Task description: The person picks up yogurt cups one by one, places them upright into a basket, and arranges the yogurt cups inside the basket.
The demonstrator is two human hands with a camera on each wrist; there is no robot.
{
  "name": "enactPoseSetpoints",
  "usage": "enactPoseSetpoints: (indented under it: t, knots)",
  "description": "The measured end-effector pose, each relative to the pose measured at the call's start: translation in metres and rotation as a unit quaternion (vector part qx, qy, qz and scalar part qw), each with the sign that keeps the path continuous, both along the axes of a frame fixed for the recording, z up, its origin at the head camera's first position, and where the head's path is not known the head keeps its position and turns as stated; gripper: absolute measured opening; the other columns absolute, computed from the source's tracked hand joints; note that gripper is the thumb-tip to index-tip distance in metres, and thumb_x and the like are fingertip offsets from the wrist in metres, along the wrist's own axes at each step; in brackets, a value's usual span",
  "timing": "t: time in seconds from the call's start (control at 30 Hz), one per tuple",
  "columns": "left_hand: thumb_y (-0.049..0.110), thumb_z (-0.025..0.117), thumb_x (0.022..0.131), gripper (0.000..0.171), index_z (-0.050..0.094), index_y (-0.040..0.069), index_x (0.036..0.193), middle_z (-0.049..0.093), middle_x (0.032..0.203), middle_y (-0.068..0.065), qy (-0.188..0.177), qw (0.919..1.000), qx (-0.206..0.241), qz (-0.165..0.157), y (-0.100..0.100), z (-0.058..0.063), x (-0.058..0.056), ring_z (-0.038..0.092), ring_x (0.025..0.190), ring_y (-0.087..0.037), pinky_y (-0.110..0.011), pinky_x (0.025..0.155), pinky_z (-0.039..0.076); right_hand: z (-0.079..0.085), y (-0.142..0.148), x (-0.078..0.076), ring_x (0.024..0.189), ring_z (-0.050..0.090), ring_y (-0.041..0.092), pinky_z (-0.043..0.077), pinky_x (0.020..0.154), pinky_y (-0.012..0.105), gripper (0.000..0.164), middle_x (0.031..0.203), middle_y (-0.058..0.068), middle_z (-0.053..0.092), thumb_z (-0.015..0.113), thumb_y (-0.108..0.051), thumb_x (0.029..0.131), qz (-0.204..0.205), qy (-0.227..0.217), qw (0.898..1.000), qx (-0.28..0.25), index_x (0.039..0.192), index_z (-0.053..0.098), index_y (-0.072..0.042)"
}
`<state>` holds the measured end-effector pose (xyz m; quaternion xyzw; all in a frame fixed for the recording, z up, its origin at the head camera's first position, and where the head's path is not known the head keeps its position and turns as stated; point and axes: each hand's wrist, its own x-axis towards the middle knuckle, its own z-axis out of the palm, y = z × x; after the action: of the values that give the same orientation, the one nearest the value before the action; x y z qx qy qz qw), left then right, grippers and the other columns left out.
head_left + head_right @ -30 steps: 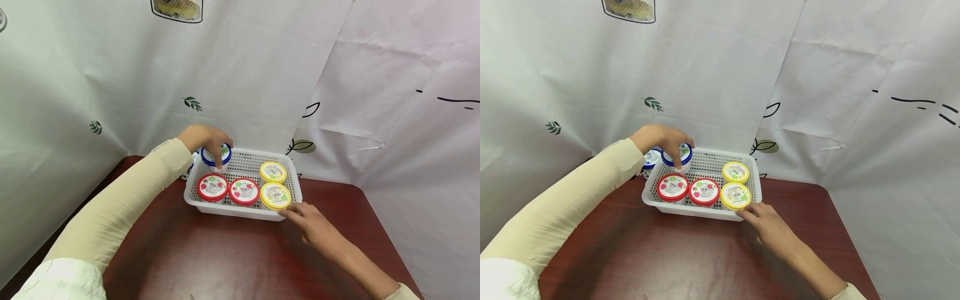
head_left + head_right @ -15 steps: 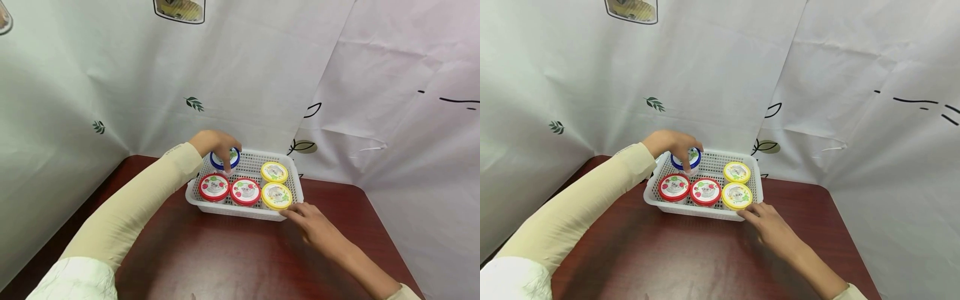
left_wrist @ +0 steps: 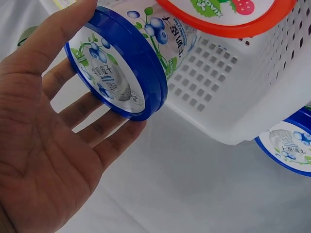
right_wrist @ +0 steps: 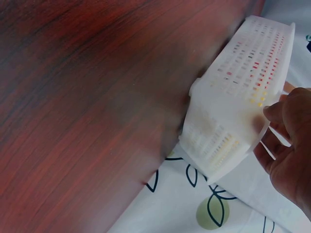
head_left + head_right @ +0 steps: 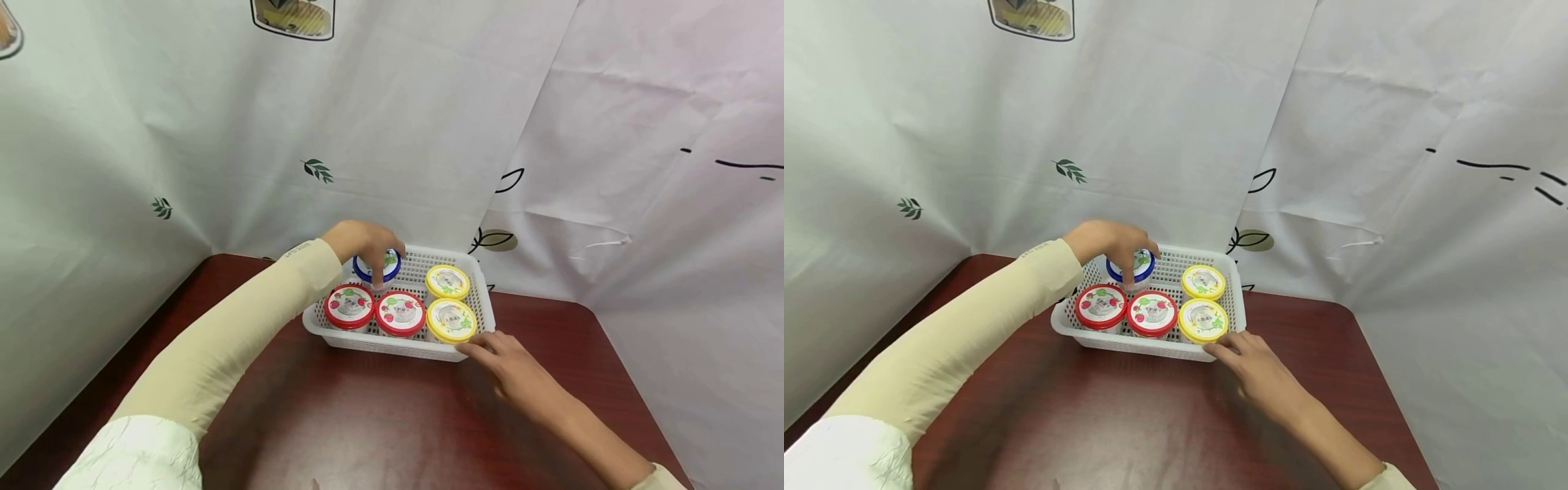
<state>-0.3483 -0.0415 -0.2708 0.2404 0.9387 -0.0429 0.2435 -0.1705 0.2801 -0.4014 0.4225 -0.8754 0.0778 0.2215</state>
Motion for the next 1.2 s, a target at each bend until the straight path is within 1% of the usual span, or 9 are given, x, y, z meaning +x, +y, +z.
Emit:
enactPoseSetpoints:
  t: [0.2, 0.5, 0.73, 0.87, 0.97, 1.1, 1.2]
  knots:
    - [0.037, 0.097, 0.091, 0.099, 0.044, 0.031, 0.174, 0.039, 0.183, -0.009, 0.000, 1.0000, -0.006, 0.003, 0.003, -0.006, 0.002, 0.039, 0.169, -0.034, -0.055, 0.130, 0.047, 0.000, -0.001, 0.000, 0.113, 0.071, 0.021, 0.061, 0.095, 0.046, 0.064, 0.125, -0.001, 0.075, 0.081, 0.014, 0.084, -0.001, -0.002, 1.000, -0.001, 0.138, 0.078, -0.022]
    - [0.036, 0.098, 0.090, 0.100, 0.044, 0.033, 0.174, 0.038, 0.184, -0.005, -0.008, 0.9996, -0.028, 0.006, 0.011, -0.010, 0.003, 0.037, 0.170, -0.031, -0.054, 0.132, 0.044, 0.001, -0.001, -0.001, 0.113, 0.071, 0.021, 0.061, 0.095, 0.047, 0.064, 0.125, -0.001, 0.075, 0.080, 0.014, 0.084, 0.002, 0.001, 1.000, 0.000, 0.138, 0.078, -0.021]
    - [0.031, 0.098, 0.090, 0.100, 0.044, 0.033, 0.174, 0.038, 0.184, -0.004, -0.005, 0.9995, -0.028, -0.008, 0.016, -0.015, 0.000, 0.038, 0.170, -0.030, -0.053, 0.131, 0.047, 0.002, -0.001, 0.000, 0.112, 0.071, 0.021, 0.061, 0.094, 0.046, 0.062, 0.125, -0.001, 0.075, 0.081, 0.013, 0.086, -0.004, -0.002, 1.000, 0.004, 0.137, 0.078, -0.022]
    - [0.028, 0.099, 0.090, 0.099, 0.045, 0.033, 0.174, 0.040, 0.183, -0.004, -0.003, 0.9994, -0.032, -0.013, 0.018, -0.019, -0.002, 0.040, 0.169, -0.029, -0.052, 0.130, 0.048, 0.002, -0.001, 0.000, 0.113, 0.071, 0.021, 0.061, 0.095, 0.046, 0.064, 0.125, -0.001, 0.075, 0.080, 0.014, 0.085, -0.004, -0.004, 1.000, 0.004, 0.138, 0.078, -0.022]
    - [0.028, 0.098, 0.091, 0.099, 0.044, 0.031, 0.174, 0.039, 0.184, -0.004, -0.004, 0.9988, -0.040, -0.026, 0.019, -0.020, -0.003, 0.038, 0.170, -0.029, -0.051, 0.130, 0.048, 0.002, -0.001, 0.000, 0.113, 0.071, 0.021, 0.061, 0.095, 0.047, 0.066, 0.125, -0.001, 0.075, 0.079, 0.015, 0.084, -0.003, -0.002, 1.000, 0.003, 0.138, 0.078, -0.022]
    - [0.028, 0.097, 0.092, 0.100, 0.043, 0.030, 0.175, 0.036, 0.185, -0.005, -0.005, 0.9976, -0.052, -0.044, 0.020, -0.021, -0.003, 0.036, 0.171, -0.030, -0.050, 0.130, 0.048, 0.001, -0.001, 0.000, 0.112, 0.071, 0.021, 0.061, 0.095, 0.047, 0.063, 0.125, -0.001, 0.075, 0.080, 0.014, 0.085, -0.002, 0.000, 1.000, 0.002, 0.137, 0.078, -0.022]
    - [0.026, 0.097, 0.092, 0.099, 0.044, 0.031, 0.174, 0.035, 0.185, -0.005, -0.003, 0.9973, -0.055, -0.049, 0.020, -0.022, -0.003, 0.036, 0.171, -0.029, -0.050, 0.130, 0.048, 0.000, -0.001, 0.000, 0.112, 0.071, 0.021, 0.061, 0.095, 0.047, 0.061, 0.124, 0.000, 0.075, 0.081, 0.012, 0.086, 0.000, 0.002, 1.000, 0.001, 0.137, 0.078, -0.021]
